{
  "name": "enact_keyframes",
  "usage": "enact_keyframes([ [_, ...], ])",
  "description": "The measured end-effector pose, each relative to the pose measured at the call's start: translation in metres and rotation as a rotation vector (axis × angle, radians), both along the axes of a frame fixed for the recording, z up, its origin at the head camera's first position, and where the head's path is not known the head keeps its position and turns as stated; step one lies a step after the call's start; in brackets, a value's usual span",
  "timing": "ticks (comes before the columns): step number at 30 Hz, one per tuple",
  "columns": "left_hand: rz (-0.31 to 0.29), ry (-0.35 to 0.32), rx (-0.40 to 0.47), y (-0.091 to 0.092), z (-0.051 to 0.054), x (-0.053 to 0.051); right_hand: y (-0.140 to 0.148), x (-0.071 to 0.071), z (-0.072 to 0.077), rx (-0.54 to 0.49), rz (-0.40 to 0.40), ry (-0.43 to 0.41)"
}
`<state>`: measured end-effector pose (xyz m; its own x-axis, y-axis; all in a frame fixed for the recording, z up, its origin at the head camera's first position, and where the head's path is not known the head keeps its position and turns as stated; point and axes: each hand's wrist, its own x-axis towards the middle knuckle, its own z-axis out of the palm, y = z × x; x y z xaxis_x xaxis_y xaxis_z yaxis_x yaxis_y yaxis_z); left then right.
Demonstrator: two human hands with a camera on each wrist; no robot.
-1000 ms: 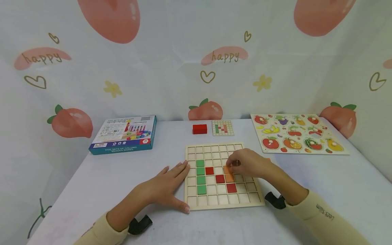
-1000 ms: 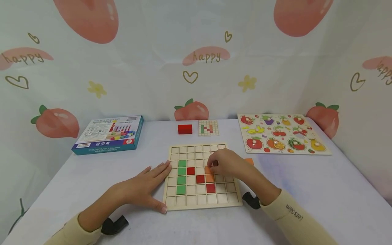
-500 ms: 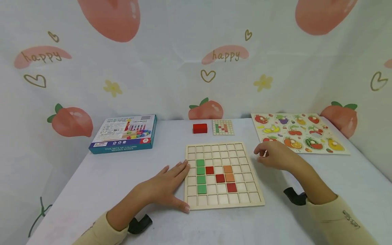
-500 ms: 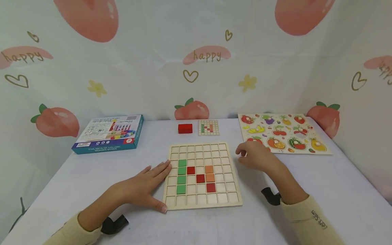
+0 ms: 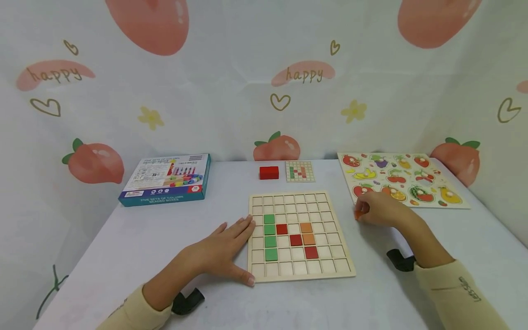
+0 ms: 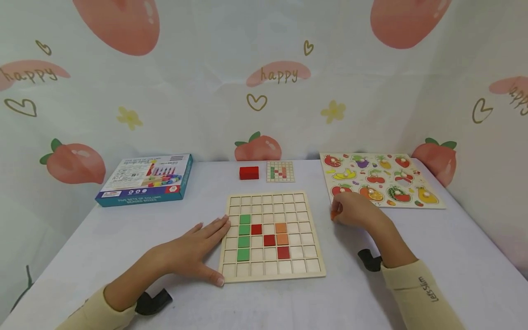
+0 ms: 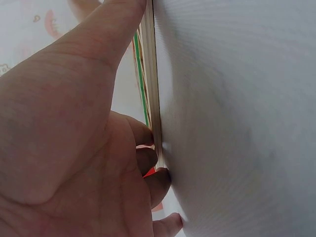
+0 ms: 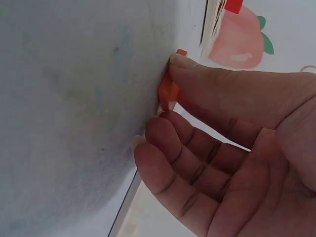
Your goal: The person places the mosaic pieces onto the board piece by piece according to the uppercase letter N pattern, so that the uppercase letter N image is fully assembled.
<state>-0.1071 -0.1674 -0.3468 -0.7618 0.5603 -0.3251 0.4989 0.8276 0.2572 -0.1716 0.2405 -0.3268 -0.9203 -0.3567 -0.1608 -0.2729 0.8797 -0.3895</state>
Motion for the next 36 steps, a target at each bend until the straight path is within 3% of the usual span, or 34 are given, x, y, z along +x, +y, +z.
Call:
enact_keyframes([
  [12,0.009,-0.010,0.009,0.000,0.001,0.001,0.003,-0.003,-0.003,-0.057,0.028,0.034],
  [24,0.009,-0.007,0.004,0.000,0.001,0.001,-0.001,-0.003,0.001,-0.139,0.006,-0.004],
  [36,-0.003,-0.007,0.013,0.000,0.001,0.000,-0.030,-0.006,0.012,-0.206,0.051,-0.004],
])
